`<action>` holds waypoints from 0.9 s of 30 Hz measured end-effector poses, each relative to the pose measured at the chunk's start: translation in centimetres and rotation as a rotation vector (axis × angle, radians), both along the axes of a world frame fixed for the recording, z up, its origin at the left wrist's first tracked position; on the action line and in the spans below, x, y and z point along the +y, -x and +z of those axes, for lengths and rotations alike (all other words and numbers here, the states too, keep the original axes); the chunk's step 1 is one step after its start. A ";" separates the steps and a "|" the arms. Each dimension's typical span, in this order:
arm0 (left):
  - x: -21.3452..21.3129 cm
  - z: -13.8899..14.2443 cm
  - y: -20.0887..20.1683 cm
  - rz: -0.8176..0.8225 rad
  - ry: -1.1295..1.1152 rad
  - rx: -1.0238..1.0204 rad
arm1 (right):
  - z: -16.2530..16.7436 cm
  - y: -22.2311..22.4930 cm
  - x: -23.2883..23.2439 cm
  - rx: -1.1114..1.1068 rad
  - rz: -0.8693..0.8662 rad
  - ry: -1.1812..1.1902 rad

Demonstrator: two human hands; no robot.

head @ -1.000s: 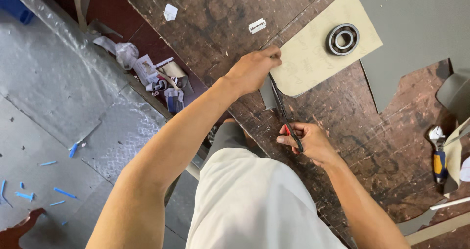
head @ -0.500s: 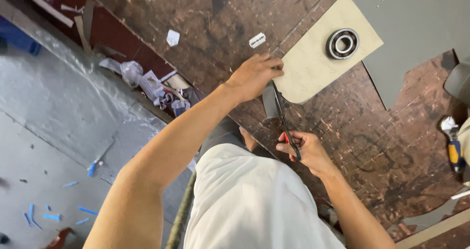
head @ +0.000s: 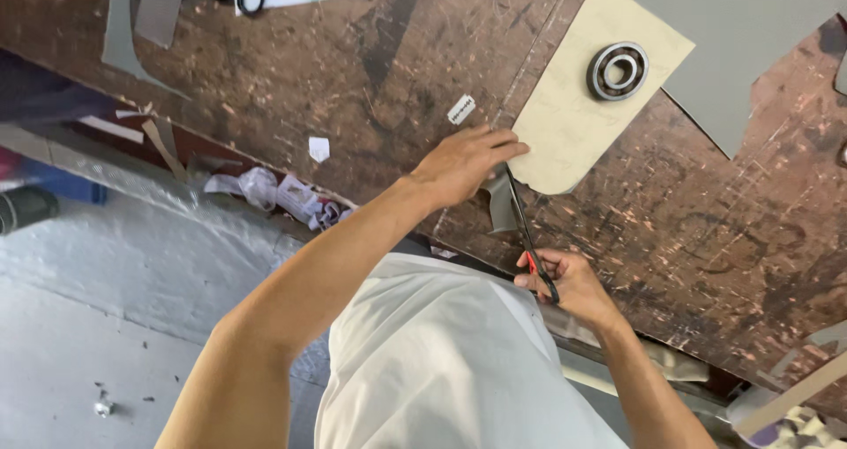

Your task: The person uses shears to cut a gray sheet of material along a template outline on a workbench. They then place a cardboard template on another gray sheet and cut around it. The person handles the shears and templates throughout the process.

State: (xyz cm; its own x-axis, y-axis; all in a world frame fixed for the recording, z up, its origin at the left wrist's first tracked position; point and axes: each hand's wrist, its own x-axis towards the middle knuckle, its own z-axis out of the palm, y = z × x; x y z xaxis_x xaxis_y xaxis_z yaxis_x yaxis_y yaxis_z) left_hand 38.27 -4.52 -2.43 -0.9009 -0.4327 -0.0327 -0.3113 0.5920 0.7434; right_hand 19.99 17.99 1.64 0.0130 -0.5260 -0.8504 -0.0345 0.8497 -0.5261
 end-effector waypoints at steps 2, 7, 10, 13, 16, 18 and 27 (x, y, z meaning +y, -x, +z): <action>-0.4 0.3 -0.2 -0.032 -0.090 -0.031 | -0.1 -0.6 0.1 0.047 -0.008 -0.010; -1.0 1.1 -0.2 -0.065 -0.083 0.011 | -0.6 -2.1 0.7 -0.009 -0.150 -0.073; -1.5 1.3 -0.1 -0.096 -0.081 0.009 | -1.0 -3.1 0.6 -0.008 -0.176 -0.035; -1.7 1.4 -0.1 -0.125 -0.125 -0.006 | -0.9 -4.2 0.8 0.001 -0.248 -0.047; -2.1 1.2 0.2 -0.139 -0.127 0.006 | -0.8 -5.2 0.9 -0.040 -0.341 -0.039; -2.2 1.0 0.3 -0.155 -0.091 0.011 | -0.8 -5.8 0.9 0.000 -0.325 -0.037; -3.3 1.1 1.1 -0.308 0.084 0.010 | -0.9 -8.1 0.6 -0.002 -0.436 -0.012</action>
State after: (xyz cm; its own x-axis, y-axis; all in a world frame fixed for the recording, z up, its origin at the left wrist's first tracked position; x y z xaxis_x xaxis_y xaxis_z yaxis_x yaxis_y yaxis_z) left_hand 37.17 -7.86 -1.29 -0.9901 -0.1401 0.0008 -0.1009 0.7169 0.6899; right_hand 28.13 18.62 0.76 -0.2068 -0.4724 -0.8568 0.3299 0.7908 -0.5156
